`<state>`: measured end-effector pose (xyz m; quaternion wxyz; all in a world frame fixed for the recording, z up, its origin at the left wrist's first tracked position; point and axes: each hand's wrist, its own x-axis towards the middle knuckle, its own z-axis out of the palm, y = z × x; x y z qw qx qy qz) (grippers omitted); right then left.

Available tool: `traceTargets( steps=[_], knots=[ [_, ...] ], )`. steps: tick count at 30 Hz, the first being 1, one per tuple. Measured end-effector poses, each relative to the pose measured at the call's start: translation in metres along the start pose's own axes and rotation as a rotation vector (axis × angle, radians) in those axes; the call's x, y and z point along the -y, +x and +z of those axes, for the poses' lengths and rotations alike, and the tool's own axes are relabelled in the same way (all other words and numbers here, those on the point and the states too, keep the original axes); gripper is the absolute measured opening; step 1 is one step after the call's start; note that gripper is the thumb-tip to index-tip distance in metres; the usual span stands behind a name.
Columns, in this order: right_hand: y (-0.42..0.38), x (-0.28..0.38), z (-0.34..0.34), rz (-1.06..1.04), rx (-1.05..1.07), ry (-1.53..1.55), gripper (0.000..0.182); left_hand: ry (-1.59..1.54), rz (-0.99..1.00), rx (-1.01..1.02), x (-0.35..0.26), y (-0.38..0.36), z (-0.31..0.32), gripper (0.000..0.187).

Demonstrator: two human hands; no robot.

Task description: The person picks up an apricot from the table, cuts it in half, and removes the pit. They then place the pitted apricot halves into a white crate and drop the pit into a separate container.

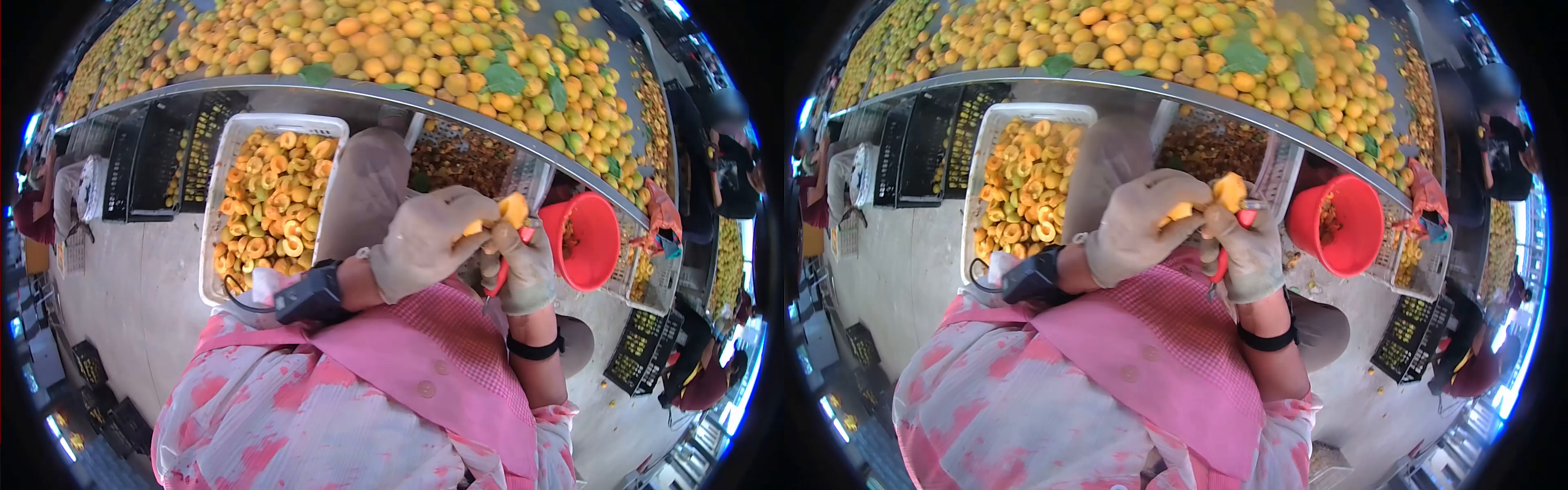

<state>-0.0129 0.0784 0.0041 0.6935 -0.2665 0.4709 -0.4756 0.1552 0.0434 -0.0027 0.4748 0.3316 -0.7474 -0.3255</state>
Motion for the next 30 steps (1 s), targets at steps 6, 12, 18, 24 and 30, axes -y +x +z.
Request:
traceTargets(
  steps=[6, 12, 18, 24, 30],
  knots=[
    [0.003, -0.008, -0.008, 0.083, -0.007, 0.214, 0.03, 0.139, 0.242, -0.051, 0.018, -0.004, 0.012, 0.025],
    [0.029, -0.016, -0.045, 0.094, -0.147, 0.548, 0.025, 0.137, 0.083, -0.155, 0.041, 0.01, 0.026, 0.036],
    [0.018, -0.006, -0.027, 0.034, -0.203, 0.15, 0.026, -0.209, -0.376, -0.206, 0.05, 0.001, 0.03, 0.037],
    [0.012, -0.004, -0.002, 0.038, -0.145, -0.074, 0.032, 0.401, -0.37, -0.128, 0.118, -0.033, -0.066, 0.016],
    [0.01, -0.002, 0.011, 0.07, -0.123, -0.112, 0.033, 0.685, -0.771, -0.255, 0.328, -0.139, -0.158, 0.039]
  ],
)
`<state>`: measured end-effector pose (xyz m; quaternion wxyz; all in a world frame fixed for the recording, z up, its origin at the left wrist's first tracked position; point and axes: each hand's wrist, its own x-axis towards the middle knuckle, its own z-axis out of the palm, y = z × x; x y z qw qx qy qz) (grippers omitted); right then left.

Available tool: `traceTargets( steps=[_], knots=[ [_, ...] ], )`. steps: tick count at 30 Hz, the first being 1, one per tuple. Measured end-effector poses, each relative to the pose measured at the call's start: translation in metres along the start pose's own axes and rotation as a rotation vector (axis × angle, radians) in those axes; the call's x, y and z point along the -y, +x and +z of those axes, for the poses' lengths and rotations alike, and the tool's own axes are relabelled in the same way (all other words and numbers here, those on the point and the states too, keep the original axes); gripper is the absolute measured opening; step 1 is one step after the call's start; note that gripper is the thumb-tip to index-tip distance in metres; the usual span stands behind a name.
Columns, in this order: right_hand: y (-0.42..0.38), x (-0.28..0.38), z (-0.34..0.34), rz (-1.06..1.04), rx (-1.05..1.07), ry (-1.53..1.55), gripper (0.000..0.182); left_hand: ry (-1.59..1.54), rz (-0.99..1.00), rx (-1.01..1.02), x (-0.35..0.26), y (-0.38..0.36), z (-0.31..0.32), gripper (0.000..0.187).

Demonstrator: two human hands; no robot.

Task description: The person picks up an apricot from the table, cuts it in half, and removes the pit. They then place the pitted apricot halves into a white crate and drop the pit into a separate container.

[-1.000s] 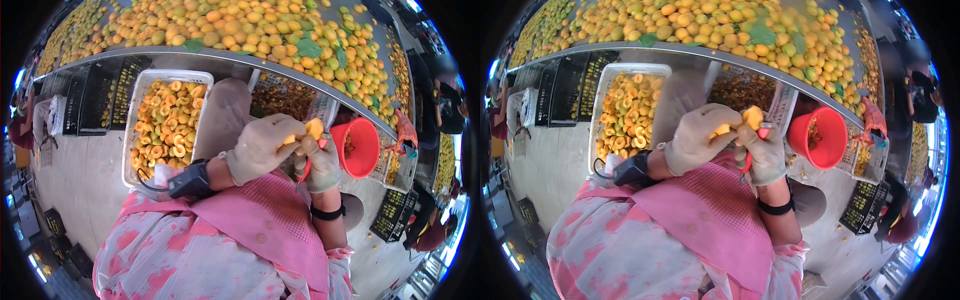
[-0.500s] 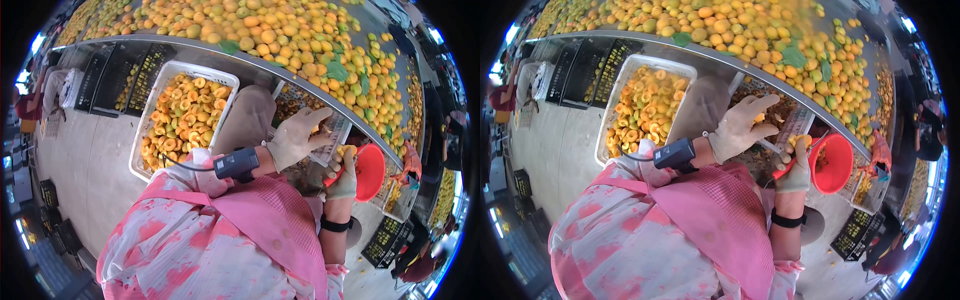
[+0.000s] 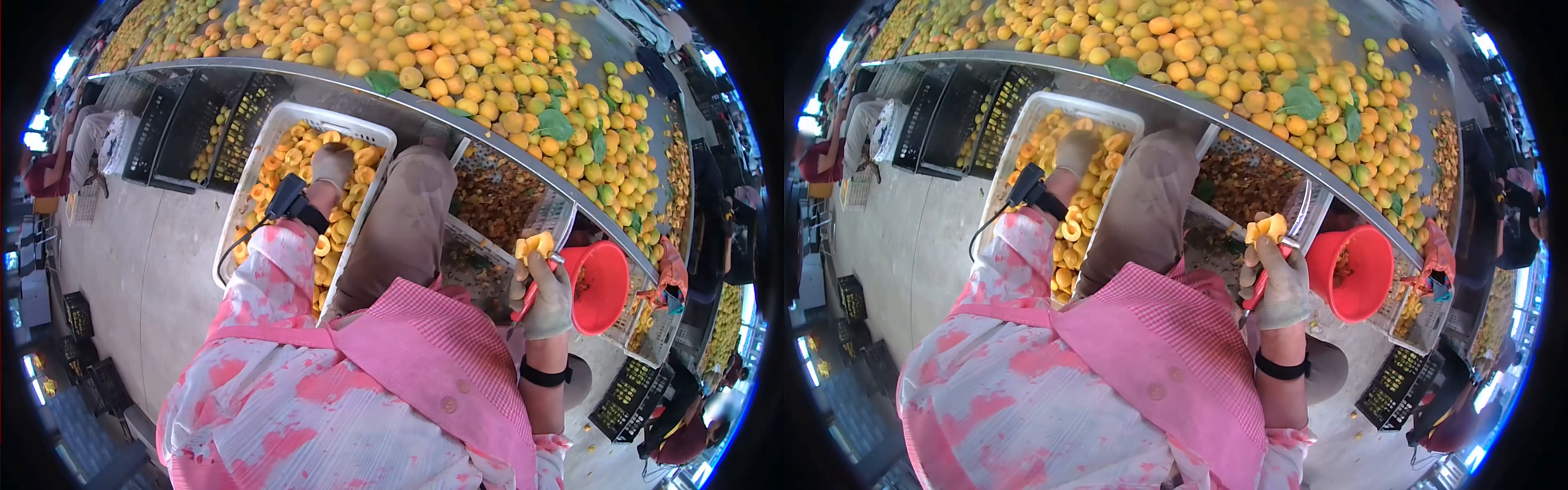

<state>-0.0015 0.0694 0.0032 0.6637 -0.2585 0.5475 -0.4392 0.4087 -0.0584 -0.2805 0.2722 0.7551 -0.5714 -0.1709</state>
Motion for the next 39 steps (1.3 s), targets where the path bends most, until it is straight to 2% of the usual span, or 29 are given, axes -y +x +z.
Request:
traceTargets(
  steps=[1, 2, 4, 5, 7, 9, 11, 13, 14, 15, 17, 18, 19, 21, 22, 26, 29, 31, 32, 33, 34, 35, 37, 39],
  knots=[
    [0.0, 0.001, 0.001, 0.007, -0.004, 0.008, 0.033, 0.027, -0.115, 0.101, 0.007, 0.005, -0.001, 0.04],
    [-0.001, 0.001, 0.001, 0.015, -0.009, 0.014, 0.033, 0.022, -0.108, 0.108, 0.011, 0.004, 0.005, 0.04],
    [-0.003, 0.004, 0.005, 0.019, -0.039, -0.001, 0.033, -0.055, -0.369, 0.051, 0.009, -0.004, 0.008, 0.042],
    [-0.003, 0.006, 0.007, 0.026, -0.059, -0.018, 0.033, -0.057, -0.363, 0.057, 0.009, -0.002, 0.012, 0.042],
    [-0.002, 0.004, 0.006, 0.021, -0.056, -0.012, 0.034, 0.133, -0.357, 0.136, 0.01, 0.0, 0.019, 0.041],
    [-0.002, 0.005, 0.007, 0.023, -0.046, -0.015, 0.034, 0.106, -0.34, 0.082, 0.006, 0.003, 0.017, 0.038],
    [-0.002, 0.008, 0.014, 0.033, -0.063, -0.131, 0.035, 0.117, -0.078, 0.112, -0.002, 0.01, 0.006, 0.036],
    [0.001, 0.007, 0.02, 0.047, -0.034, -0.153, 0.037, -0.396, 0.298, -0.182, -0.076, -0.015, -0.026, 0.035],
    [0.003, 0.005, 0.024, 0.059, -0.01, -0.176, 0.038, -0.583, 0.401, -0.077, -0.137, -0.035, -0.066, 0.036],
    [0.005, 0.005, 0.027, 0.064, 0.007, -0.18, 0.038, -0.856, 0.074, 0.253, -0.195, -0.056, -0.105, 0.036],
    [0.009, 0.005, 0.03, 0.141, 0.102, -0.244, 0.03, -0.77, 0.313, 0.529, -0.24, -0.086, -0.132, 0.035],
    [0.007, 0.008, 0.037, 0.161, 0.104, -0.239, 0.021, -0.762, 0.473, 0.53, -0.246, -0.099, -0.126, 0.034],
    [0.007, 0.009, 0.039, 0.158, 0.107, -0.241, 0.021, -0.751, 0.636, 0.533, -0.25, -0.109, -0.119, 0.033],
    [0.005, 0.011, 0.039, 0.222, 0.195, -0.336, 0.019, -0.817, 0.598, 0.604, -0.261, -0.121, -0.11, 0.04],
    [0.003, 0.013, 0.042, 0.236, 0.211, -0.363, 0.018, -1.024, 0.211, 0.879, -0.266, -0.126, -0.115, 0.038],
    [0.006, 0.005, 0.038, 0.23, 0.281, -0.341, 0.018, -1.065, 0.172, 0.856, -0.273, -0.13, -0.117, 0.036],
    [0.007, 0.006, 0.044, 0.234, 0.301, -0.343, 0.017, -0.971, 0.165, 0.896, -0.268, -0.128, -0.117, 0.031],
    [0.01, 0.007, 0.039, 0.23, 0.311, -0.277, 0.023, -1.179, 0.114, 0.726, -0.26, -0.125, -0.108, 0.026],
    [0.01, 0.011, 0.042, 0.193, 0.257, -0.191, 0.035, -1.173, 0.048, 0.696, -0.254, -0.113, -0.112, 0.022],
    [0.01, 0.016, 0.041, 0.153, 0.2, -0.105, 0.048, -1.001, 0.209, 0.604, -0.237, -0.096, -0.11, 0.02],
    [0.013, 0.019, 0.034, 0.15, 0.186, -0.098, 0.064, -0.568, 0.579, 0.239, -0.228, -0.08, -0.116, 0.016],
    [0.015, 0.021, 0.028, 0.131, 0.16, -0.087, 0.064, -0.921, -0.063, 0.298, -0.236, -0.065, -0.128, 0.017],
    [0.017, 0.022, 0.017, 0.113, 0.099, 0.051, 0.058, -0.677, -0.068, 0.0, -0.179, -0.022, -0.101, 0.02],
    [0.019, 0.024, 0.009, 0.097, 0.077, 0.06, 0.055, -0.348, -0.093, -0.108, -0.116, 0.013, -0.072, 0.028]
  ],
)
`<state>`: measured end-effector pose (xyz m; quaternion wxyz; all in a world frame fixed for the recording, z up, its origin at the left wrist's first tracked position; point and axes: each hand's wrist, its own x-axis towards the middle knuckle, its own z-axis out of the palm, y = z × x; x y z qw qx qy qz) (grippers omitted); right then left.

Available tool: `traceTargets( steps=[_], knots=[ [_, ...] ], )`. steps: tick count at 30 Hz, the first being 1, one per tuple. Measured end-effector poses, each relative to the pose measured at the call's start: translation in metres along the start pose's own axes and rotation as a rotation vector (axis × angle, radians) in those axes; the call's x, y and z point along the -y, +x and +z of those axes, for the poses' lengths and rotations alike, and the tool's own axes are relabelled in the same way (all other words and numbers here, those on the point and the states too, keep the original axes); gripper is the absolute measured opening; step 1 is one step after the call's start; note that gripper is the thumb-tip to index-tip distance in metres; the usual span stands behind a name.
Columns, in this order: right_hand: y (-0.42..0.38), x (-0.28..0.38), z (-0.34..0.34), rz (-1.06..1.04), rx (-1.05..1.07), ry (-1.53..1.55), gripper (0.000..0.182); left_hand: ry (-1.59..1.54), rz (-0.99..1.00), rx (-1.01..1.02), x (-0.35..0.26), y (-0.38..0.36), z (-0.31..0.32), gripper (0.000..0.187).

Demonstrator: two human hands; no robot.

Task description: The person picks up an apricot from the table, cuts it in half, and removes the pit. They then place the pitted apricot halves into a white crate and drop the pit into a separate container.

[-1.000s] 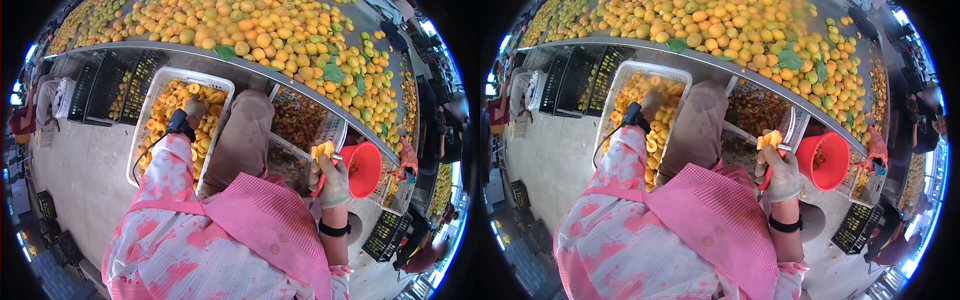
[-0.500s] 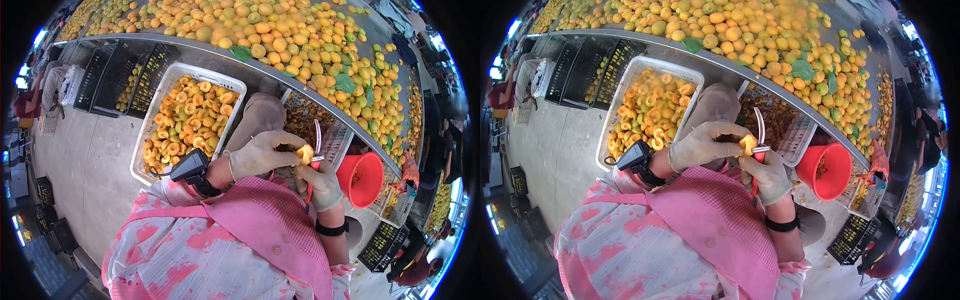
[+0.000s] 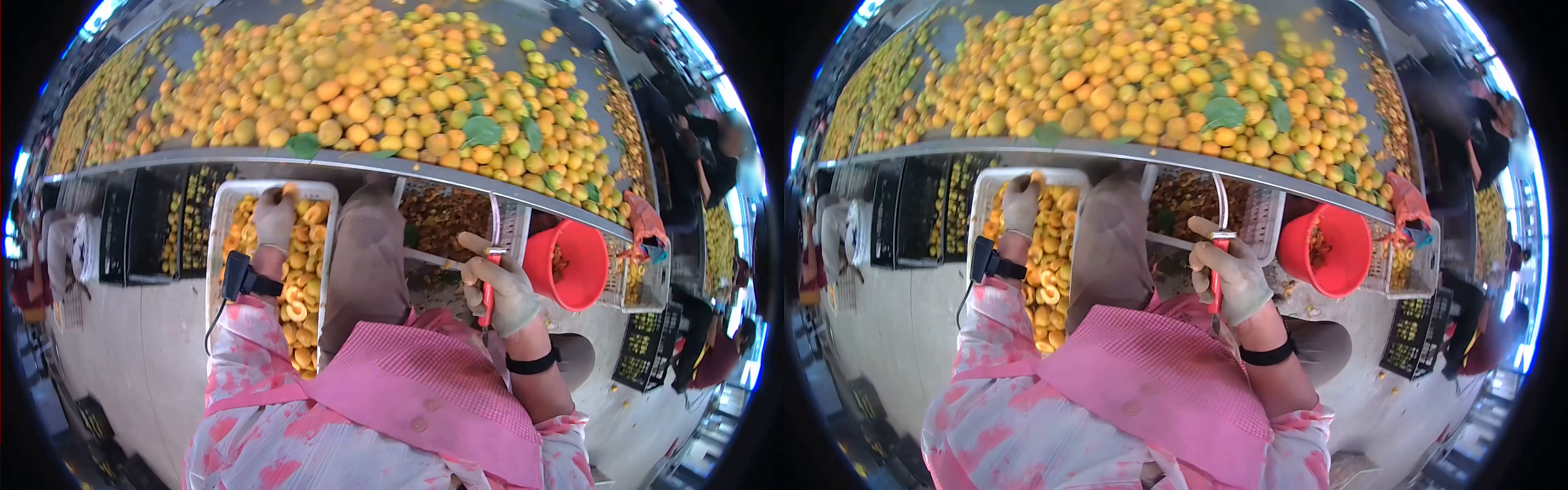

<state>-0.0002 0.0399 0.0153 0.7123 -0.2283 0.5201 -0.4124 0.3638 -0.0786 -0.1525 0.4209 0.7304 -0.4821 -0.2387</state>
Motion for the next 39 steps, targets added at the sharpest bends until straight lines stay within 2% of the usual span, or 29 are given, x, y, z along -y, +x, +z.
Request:
traceTargets(
  steps=[4, 6, 8, 9, 10, 12, 13, 14, 15, 16, 18, 19, 20, 21, 22, 24, 26, 28, 29, 31, 35, 38, 39],
  knots=[
    [0.004, -0.001, -0.006, -0.002, -0.083, -0.003, 0.05, 0.504, -0.103, 0.068, 0.097, 0.031, 0.018, 0.045],
    [0.004, -0.001, -0.013, 0.023, -0.063, 0.007, 0.049, 0.753, -0.209, 0.253, 0.151, 0.048, 0.031, 0.054],
    [0.001, 0.005, -0.019, 0.011, -0.098, 0.005, 0.048, 0.917, -0.322, 0.436, 0.158, 0.053, 0.038, 0.059],
    [0.001, 0.008, -0.024, -0.002, -0.11, 0.02, 0.048, 0.902, -0.298, 0.456, 0.148, 0.051, 0.035, 0.057],
    [0.001, 0.01, -0.029, -0.015, -0.123, 0.038, 0.047, 0.926, -0.235, 0.484, 0.135, 0.052, 0.034, 0.053],
    [0.002, 0.008, -0.043, -0.045, -0.149, 0.092, 0.043, 1.091, 0.206, 0.76, 0.11, 0.061, 0.024, 0.047],
    [0.004, 0.007, -0.049, -0.044, -0.174, 0.187, 0.041, 1.171, 0.365, 0.746, 0.175, 0.09, 0.036, 0.038],
    [0.006, 0.005, -0.055, -0.041, -0.195, 0.282, 0.039, 1.099, 0.513, 0.778, 0.121, 0.083, 0.027, 0.033],
    [0.01, 0.001, -0.061, -0.061, -0.218, 0.342, 0.031, 1.106, 0.531, 0.777, 0.023, 0.046, 0.033, 0.033],
    [0.015, -0.003, -0.068, -0.074, -0.22, 0.356, 0.031, 0.688, 0.163, 0.854, -0.092, 0.02, 0.007, 0.034],
    [0.026, -0.012, -0.084, -0.015, -0.198, 0.599, 0.026, 0.436, 0.6, 1.076, -0.174, -0.005, -0.006, 0.026],
    [0.031, -0.02, -0.093, -0.007, -0.164, 0.686, 0.025, 0.448, 0.614, 1.078, -0.195, -0.013, 0.002, 0.026],
    [0.03, -0.02, -0.097, -0.018, -0.159, 0.7, 0.025, 0.227, 0.333, 1.136, -0.216, -0.018, 0.013, 0.024],
    [0.028, -0.02, -0.101, 0.011, -0.115, 0.76, 0.025, 0.009, 0.048, 1.17, -0.233, -0.023, 0.028, 0.023],
    [0.027, -0.021, -0.105, 0.041, -0.069, 0.819, 0.025, 0.025, 0.058, 1.174, -0.247, -0.029, 0.046, 0.023],
    [0.024, -0.027, -0.118, 0.03, -0.049, 0.821, 0.028, -0.027, 0.607, 1.12, -0.268, -0.039, 0.088, 0.023],
    [0.018, -0.028, -0.132, -0.014, -0.01, 0.894, 0.032, 0.061, 0.905, 0.994, -0.278, -0.043, 0.137, 0.026],
    [0.007, -0.025, -0.144, -0.022, -0.025, 0.926, 0.035, 0.054, 1.098, 0.846, -0.29, -0.049, 0.183, 0.032],
    [0.001, -0.024, -0.151, -0.035, -0.037, 0.87, 0.035, 0.064, 1.104, 0.85, -0.294, -0.048, 0.21, 0.032],
    [-0.011, -0.023, -0.163, -0.049, -0.064, 0.81, 0.034, 0.067, 1.095, 0.688, -0.307, -0.049, 0.258, 0.038],
    [-0.028, -0.018, -0.18, -0.088, -0.158, 0.704, 0.035, 0.277, 1.071, 0.644, -0.332, -0.07, 0.317, 0.043],
    [-0.036, -0.012, -0.187, -0.122, -0.217, 0.575, 0.035, 0.79, 1.002, 0.637, -0.338, -0.078, 0.354, 0.041],
    [-0.038, -0.01, -0.189, -0.121, -0.219, 0.585, 0.035, 0.863, 0.919, 0.667, -0.343, -0.078, 0.36, 0.044]
  ],
)
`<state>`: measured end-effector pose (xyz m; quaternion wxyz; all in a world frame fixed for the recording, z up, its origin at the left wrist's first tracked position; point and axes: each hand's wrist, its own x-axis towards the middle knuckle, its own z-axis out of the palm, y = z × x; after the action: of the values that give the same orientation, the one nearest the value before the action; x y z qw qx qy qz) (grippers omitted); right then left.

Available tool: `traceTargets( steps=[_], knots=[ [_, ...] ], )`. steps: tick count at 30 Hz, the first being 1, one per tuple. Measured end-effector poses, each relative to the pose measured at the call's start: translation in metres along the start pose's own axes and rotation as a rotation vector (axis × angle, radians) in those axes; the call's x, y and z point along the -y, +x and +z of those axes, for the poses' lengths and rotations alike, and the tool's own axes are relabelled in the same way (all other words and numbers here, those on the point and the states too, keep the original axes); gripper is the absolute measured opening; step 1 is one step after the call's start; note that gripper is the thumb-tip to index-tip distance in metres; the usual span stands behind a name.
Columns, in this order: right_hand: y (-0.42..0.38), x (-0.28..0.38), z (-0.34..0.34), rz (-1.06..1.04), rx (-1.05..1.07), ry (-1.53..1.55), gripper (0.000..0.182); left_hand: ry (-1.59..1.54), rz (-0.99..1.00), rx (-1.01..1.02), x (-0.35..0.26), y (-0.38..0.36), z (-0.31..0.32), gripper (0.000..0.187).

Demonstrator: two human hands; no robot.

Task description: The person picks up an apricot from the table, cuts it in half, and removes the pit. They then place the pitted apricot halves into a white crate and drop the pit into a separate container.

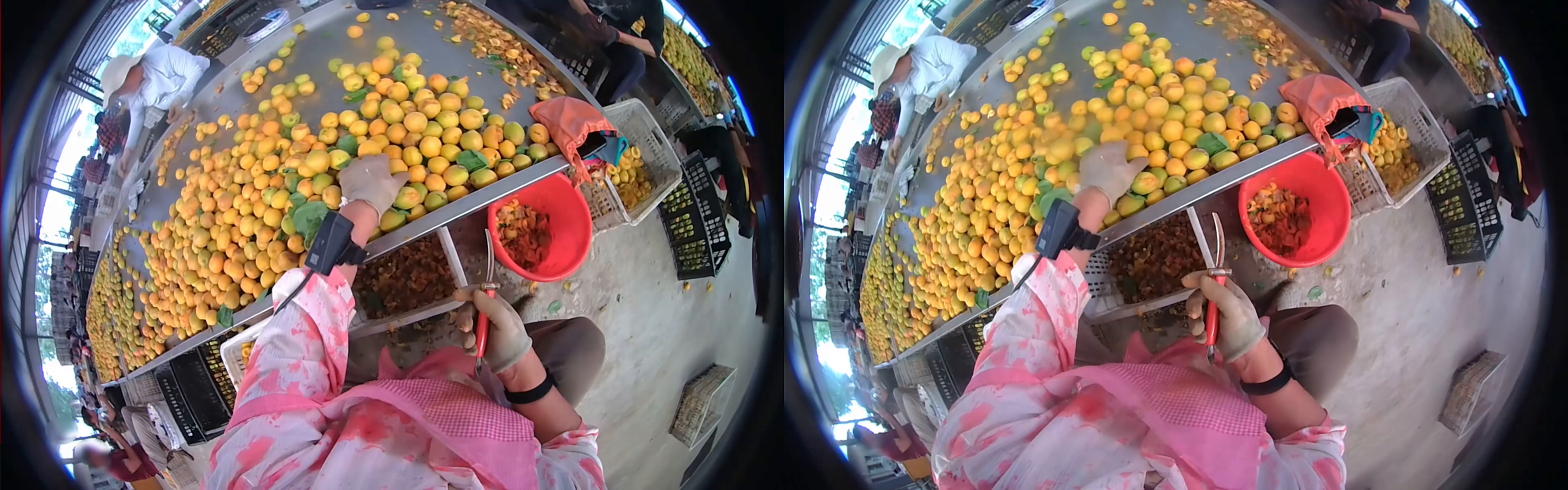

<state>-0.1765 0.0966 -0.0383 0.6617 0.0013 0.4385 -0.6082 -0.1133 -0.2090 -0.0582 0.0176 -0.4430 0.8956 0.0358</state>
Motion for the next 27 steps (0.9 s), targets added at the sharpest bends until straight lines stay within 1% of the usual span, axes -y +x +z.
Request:
traceTargets(
  steps=[2, 3, 4, 5, 7, 8, 9, 10, 11, 12, 13, 14, 15, 16, 17, 18, 19, 21, 22, 23, 25, 26, 27],
  knots=[
    [-0.002, 0.003, -0.002, -0.034, 0.026, -0.044, 0.035, 0.004, 0.029, 0.008, 0.006, 0.012, 0.012, 0.045],
    [-0.003, 0.003, -0.004, -0.034, 0.023, -0.036, 0.035, 0.003, 0.051, 0.007, 0.004, 0.01, 0.007, 0.047],
    [-0.003, 0.002, -0.005, -0.049, 0.044, -0.032, 0.035, -0.056, 0.017, 0.074, 0.002, 0.007, -0.003, 0.047],
    [-0.003, 0.003, -0.005, -0.066, 0.068, -0.03, 0.036, -0.051, 0.02, 0.071, 0.002, 0.001, -0.007, 0.047],
    [-0.005, 0.006, -0.001, -0.102, 0.054, -0.064, 0.038, -0.238, -0.028, -0.015, 0.001, -0.012, -0.014, 0.046],
    [-0.007, 0.008, 0.002, -0.132, 0.032, -0.1, 0.041, -0.235, -0.018, -0.016, 0.002, -0.022, -0.016, 0.046],
    [-0.009, 0.009, 0.005, -0.139, 0.028, -0.095, 0.041, -0.414, 0.051, -0.135, 0.001, -0.037, -0.022, 0.045],
    [-0.01, 0.01, 0.01, -0.206, -0.008, -0.113, 0.044, -0.595, 0.118, -0.25, -0.001, -0.053, -0.028, 0.046],
    [-0.011, 0.011, 0.014, -0.27, -0.045, -0.131, 0.049, -0.596, 0.123, -0.244, -0.004, -0.071, -0.035, 0.046],
    [-0.008, 0.01, 0.015, -0.34, -0.034, -0.168, 0.056, -0.646, 0.228, -0.283, -0.008, -0.092, -0.043, 0.046],
    [-0.009, 0.011, 0.02, -0.33, -0.047, -0.168, 0.056, -0.7, 0.329, -0.321, -0.013, -0.113, -0.05, 0.047],
    [-0.01, 0.013, 0.028, -0.355, -0.042, -0.206, 0.056, -0.712, 0.324, -0.311, -0.019, -0.134, -0.058, 0.047],
    [-0.01, 0.013, 0.034, -0.378, -0.035, -0.246, 0.056, -0.773, 0.382, -0.256, -0.024, -0.153, -0.067, 0.048],
    [-0.008, 0.01, 0.038, -0.364, 0.011, -0.259, 0.057, -0.835, 0.436, -0.201, -0.029, -0.172, -0.074, 0.049],
    [-0.005, 0.007, 0.041, -0.351, 0.06, -0.275, 0.059, -0.84, 0.393, -0.135, -0.032, -0.188, -0.079, 0.048],
    [-0.006, 0.005, 0.043, -0.315, 0.18, -0.275, 0.055, -0.813, 0.419, -0.186, -0.031, -0.199, -0.075, 0.052],
    [-0.011, -0.001, 0.047, -0.304, 0.18, -0.29, 0.055, -0.783, 0.441, -0.242, -0.028, -0.208, -0.071, 0.057],
    [-0.02, -0.012, 0.059, -0.233, 0.186, -0.009, 0.049, -0.826, 0.452, -0.267, -0.019, -0.223, -0.067, 0.06],
    [-0.026, -0.016, 0.06, -0.19, 0.249, 0.044, 0.044, -0.859, 0.478, -0.28, -0.015, -0.231, -0.066, 0.064],
    [-0.03, -0.019, 0.062, -0.18, 0.252, 0.027, 0.044, -0.868, 0.464, -0.292, -0.014, -0.241, -0.065, 0.064],
    [-0.037, -0.027, 0.064, -0.148, 0.338, -0.106, 0.042, -1.787, 0.227, 0.179, -0.015, -0.26, -0.06, 0.061],
    [-0.042, -0.031, 0.067, -0.137, 0.338, -0.121, 0.042, -1.801, 0.219, 0.166, -0.011, -0.266, -0.059, 0.061],
    [-0.046, -0.034, 0.072, -0.19, 0.243, -0.255, 0.04, -1.666, 0.268, 0.079, -0.006, -0.269, -0.058, 0.06]
  ],
)
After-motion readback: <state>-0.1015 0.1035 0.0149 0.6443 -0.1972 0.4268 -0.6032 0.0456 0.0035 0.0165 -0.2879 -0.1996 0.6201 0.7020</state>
